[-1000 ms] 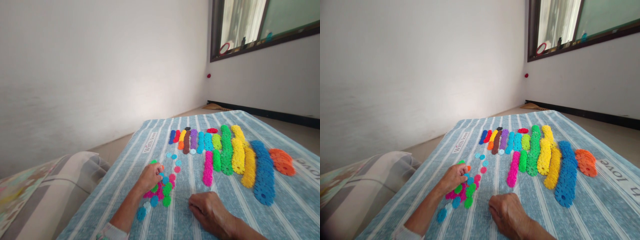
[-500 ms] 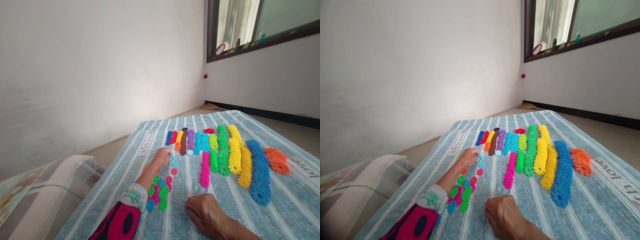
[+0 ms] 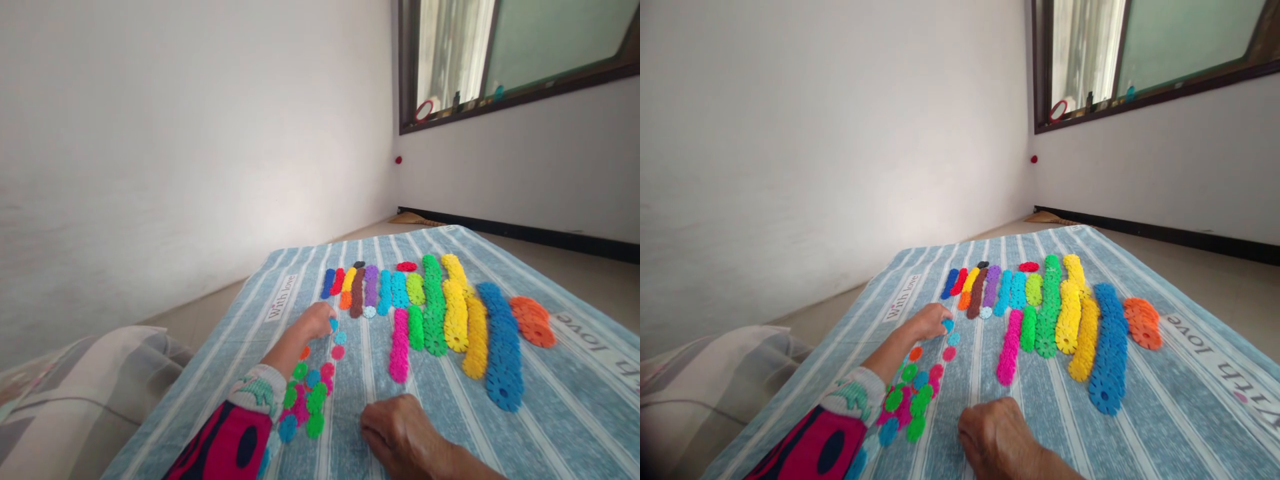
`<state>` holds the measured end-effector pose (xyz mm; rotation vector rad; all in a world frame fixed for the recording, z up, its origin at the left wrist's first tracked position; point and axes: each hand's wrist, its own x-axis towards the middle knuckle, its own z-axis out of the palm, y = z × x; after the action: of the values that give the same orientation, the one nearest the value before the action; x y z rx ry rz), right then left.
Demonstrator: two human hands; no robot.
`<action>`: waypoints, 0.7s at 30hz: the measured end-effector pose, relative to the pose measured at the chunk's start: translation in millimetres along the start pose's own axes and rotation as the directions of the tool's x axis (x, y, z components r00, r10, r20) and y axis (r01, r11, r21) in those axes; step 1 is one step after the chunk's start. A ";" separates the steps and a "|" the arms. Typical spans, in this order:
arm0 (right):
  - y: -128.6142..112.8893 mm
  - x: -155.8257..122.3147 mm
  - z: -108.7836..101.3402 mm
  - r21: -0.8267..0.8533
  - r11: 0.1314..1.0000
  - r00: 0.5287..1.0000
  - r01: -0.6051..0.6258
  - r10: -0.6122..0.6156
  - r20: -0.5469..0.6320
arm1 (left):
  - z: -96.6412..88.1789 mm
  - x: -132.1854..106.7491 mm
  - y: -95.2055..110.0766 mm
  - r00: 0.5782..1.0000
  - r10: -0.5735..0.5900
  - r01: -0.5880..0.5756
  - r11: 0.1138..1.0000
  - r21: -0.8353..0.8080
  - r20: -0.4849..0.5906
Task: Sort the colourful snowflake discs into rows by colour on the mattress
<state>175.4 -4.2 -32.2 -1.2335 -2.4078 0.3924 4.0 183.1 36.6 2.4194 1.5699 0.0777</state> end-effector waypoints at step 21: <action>4.6 14.5 9.5 -0.120 0.993 0.996 0.020 -0.010 0.088 | -4.0 -3.2 4.2 0.999 0.045 -0.042 0.978 0.205 -0.012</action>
<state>166.5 9.7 -39.2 -1.2728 -2.5465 0.3058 5.7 179.3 41.8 2.6157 1.6040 -0.0589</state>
